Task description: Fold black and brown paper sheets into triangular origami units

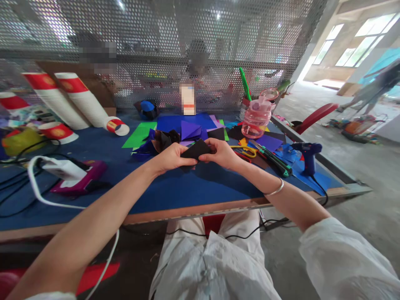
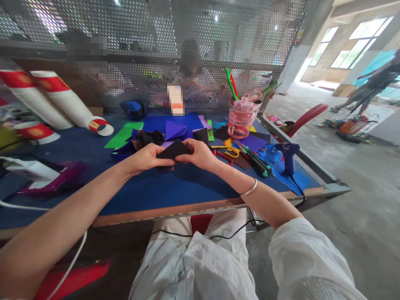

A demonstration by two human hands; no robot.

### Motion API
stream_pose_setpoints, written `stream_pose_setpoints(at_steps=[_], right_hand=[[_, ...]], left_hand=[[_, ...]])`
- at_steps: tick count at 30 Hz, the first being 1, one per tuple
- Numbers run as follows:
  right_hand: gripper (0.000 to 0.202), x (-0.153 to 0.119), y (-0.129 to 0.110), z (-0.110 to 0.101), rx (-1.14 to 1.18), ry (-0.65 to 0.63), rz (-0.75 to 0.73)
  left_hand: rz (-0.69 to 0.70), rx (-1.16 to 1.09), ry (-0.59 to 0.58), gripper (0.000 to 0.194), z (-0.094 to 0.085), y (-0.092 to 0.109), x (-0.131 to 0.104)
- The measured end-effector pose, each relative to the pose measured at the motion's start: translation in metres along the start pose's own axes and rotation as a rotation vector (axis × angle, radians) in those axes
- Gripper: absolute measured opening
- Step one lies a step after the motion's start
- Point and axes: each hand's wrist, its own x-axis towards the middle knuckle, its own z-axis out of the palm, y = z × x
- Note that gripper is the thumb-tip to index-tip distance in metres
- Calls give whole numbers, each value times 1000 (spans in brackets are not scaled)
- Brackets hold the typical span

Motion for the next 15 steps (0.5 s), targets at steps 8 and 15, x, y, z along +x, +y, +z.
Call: stream_pose_setpoints(at_steps=[8, 15], right_hand=[[47, -2, -4, -1, 44, 1, 9], [42, -2, -7, -4, 49, 0, 37]], left_hand=[[-5, 2, -29, 31, 0, 3, -2], [-7, -4, -17, 30, -4, 3, -2]])
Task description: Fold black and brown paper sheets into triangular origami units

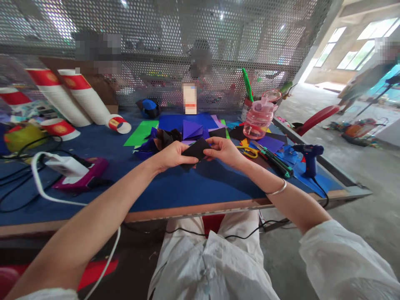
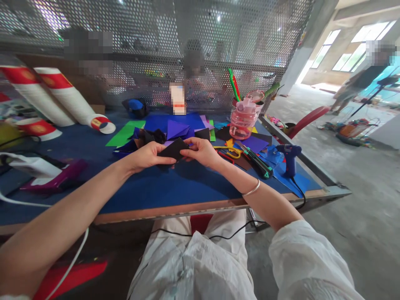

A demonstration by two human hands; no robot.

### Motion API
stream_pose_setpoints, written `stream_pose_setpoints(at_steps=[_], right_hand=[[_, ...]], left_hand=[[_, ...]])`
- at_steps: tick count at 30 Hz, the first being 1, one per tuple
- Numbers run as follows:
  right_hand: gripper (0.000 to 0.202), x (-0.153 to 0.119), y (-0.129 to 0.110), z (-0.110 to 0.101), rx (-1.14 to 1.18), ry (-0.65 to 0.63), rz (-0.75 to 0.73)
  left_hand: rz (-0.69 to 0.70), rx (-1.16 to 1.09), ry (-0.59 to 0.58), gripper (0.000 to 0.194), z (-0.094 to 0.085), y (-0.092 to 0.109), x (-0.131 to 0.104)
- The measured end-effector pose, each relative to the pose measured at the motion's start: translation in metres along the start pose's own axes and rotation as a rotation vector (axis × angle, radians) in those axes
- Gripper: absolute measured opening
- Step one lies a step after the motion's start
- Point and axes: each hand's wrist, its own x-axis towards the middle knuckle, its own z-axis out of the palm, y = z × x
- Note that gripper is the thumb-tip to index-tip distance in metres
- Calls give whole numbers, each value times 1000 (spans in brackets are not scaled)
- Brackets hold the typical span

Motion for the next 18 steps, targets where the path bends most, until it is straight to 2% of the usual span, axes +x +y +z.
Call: stream_pose_setpoints(at_steps=[13, 18], right_hand=[[43, -3, -1, 2, -20, 16, 67], [52, -3, -1, 1, -14, 23, 78]], left_hand=[[-18, -13, 2, 31, 1, 1, 0], [-27, -14, -6, 30, -1, -1, 1]])
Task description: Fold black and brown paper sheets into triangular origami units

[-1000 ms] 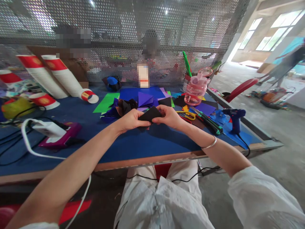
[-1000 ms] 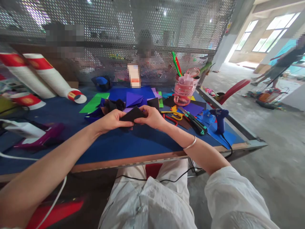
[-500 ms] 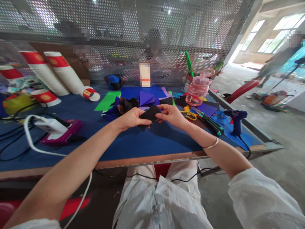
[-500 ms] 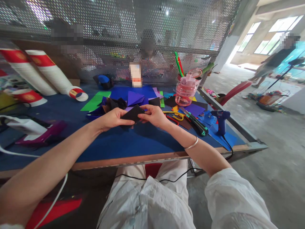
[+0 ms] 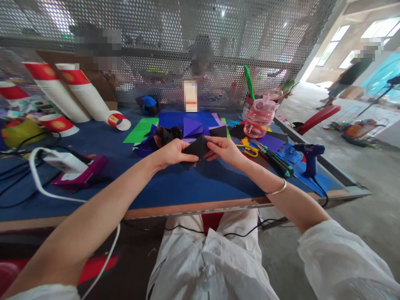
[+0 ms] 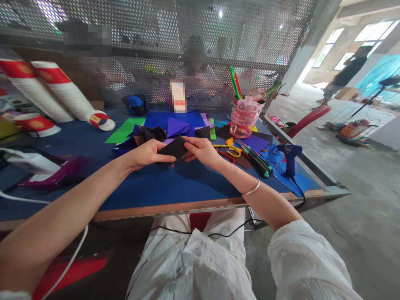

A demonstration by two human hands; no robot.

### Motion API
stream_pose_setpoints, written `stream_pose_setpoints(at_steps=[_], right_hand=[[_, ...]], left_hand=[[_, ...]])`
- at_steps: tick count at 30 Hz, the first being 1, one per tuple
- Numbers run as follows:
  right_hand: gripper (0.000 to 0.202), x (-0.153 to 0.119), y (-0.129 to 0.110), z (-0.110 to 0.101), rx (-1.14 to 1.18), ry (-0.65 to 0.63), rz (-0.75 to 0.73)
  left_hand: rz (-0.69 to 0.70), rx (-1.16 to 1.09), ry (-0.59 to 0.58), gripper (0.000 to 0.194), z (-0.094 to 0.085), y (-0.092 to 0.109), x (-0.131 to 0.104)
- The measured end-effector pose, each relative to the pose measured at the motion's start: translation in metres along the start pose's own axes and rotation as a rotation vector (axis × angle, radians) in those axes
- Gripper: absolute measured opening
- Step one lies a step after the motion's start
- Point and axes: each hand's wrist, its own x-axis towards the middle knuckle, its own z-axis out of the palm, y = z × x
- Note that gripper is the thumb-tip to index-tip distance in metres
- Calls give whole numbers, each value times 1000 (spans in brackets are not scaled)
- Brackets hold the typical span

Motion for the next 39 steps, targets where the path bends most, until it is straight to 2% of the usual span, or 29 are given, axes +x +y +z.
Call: stream_pose_setpoints(at_steps=[3, 7, 12, 14, 19, 22, 24, 26, 29, 32, 34, 39], right_hand=[[59, 0, -3, -2, -98, 33, -61], [63, -5, -6, 2, -395, 65, -176], [48, -14, -6, 15, -600, 59, -222], [41, -17, -5, 17, -700, 54, -209], [34, -21, -1, 15, -1100, 9, -157], [36, -24, 2, 15, -1293, -44, -125], [37, -26, 4, 16, -1320, -53, -114], [38, -29, 4, 17, -1312, -61, -116], [34, -30, 5, 20, -1306, -68, -194], [29, -26, 9, 20, -1310, -73, -284], [26, -23, 14, 20, -1292, -89, -290], [28, -15, 27, 14, -1251, -86, -262]], left_hand=[[-20, 18, -40, 28, 0, 0, 0], [-51, 57, -153, 23, 6, 3, -3], [-26, 168, -280, 23, 16, 3, -7], [-23, 241, -290, 25, 17, 1, -6], [4, 404, -118, 27, 12, -1, -2], [15, 686, 28, 32, 13, 3, -7], [100, 872, 117, 34, 17, 5, -12], [254, 967, 137, 27, 26, 5, -17], [420, 1025, 31, 3, 41, 1, -21], [389, 1049, -19, 7, 52, -4, -20], [330, 1082, 20, 7, 57, -5, -17], [154, 1193, 131, 22, 71, -2, -12]])
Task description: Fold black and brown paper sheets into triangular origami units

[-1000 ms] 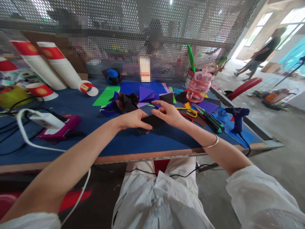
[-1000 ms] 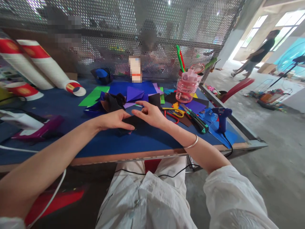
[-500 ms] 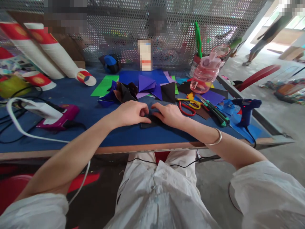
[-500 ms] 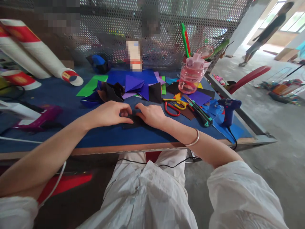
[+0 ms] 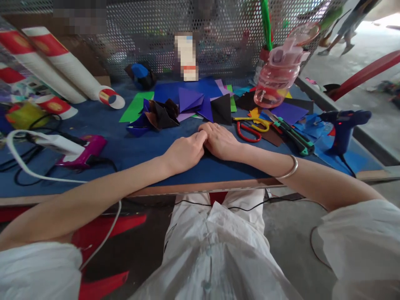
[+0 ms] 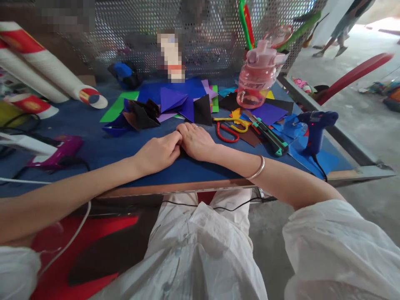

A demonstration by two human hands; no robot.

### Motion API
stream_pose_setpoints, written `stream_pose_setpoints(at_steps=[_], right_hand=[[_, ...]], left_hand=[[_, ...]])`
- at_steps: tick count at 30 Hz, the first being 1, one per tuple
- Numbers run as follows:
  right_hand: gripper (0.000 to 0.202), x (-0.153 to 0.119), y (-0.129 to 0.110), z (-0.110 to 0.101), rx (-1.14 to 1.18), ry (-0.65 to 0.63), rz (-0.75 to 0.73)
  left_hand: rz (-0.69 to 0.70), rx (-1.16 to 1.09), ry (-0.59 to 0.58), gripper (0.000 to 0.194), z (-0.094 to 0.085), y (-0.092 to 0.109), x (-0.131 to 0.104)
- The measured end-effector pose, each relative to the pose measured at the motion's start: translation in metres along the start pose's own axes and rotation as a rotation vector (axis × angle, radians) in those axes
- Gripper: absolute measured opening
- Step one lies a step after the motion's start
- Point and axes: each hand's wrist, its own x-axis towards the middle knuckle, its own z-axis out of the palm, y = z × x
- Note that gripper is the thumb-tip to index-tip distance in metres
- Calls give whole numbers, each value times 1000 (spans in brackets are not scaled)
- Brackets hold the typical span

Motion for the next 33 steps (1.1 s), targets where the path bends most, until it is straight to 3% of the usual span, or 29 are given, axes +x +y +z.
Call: stream_pose_setpoints(at_steps=[8, 18, 21, 25, 28, 33], right_hand=[[31, 0, 6, 3, 3, 8, -34], [36, -3, -2, -4, -1, 6, 6], [37, -4, -3, -5, -3, 3, 17], [37, -4, -3, -6, 0, -5, 10], [37, -3, -3, -6, -7, -8, 8], [36, -3, -4, -9, -24, -43, 18]], left_hand=[[-115, 203, -162, 34, -6, 17, -3], [-119, 280, -182, 38, -12, 7, -18], [36, 217, -74, 39, -11, -1, -22], [436, 137, 60, 43, -8, -23, -32], [563, 55, 106, 47, -5, -42, -46], [653, 7, 162, 54, -2, -62, -70]])
